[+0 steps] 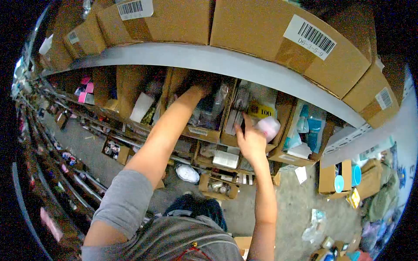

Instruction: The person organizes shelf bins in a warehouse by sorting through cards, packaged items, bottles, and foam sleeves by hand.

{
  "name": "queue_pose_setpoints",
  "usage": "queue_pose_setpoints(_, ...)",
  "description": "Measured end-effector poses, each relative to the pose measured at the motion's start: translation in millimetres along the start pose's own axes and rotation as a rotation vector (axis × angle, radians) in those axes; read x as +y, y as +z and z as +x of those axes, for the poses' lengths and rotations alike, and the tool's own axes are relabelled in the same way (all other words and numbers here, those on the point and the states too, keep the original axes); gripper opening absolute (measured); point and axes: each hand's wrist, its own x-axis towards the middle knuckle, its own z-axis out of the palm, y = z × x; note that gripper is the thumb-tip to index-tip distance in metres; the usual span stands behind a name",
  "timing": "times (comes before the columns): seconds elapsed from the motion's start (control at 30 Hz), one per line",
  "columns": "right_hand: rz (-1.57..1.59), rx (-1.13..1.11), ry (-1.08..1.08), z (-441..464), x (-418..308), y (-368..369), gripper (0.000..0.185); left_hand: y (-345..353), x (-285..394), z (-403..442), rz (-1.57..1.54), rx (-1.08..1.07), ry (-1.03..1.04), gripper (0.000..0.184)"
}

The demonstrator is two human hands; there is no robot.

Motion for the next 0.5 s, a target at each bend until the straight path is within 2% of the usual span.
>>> queue_pose_setpoints(0.2,0.074,-0.093,0.115,0,-11,-11,0.042,0,-3,8,-0.001,0.088,0.024,0.037)
queue_pose_setpoints(0.5,-0.010,-0.043,0.050,0,-8,-5,0.045,7,-7,0,-0.005,0.136,0.045,0.037)
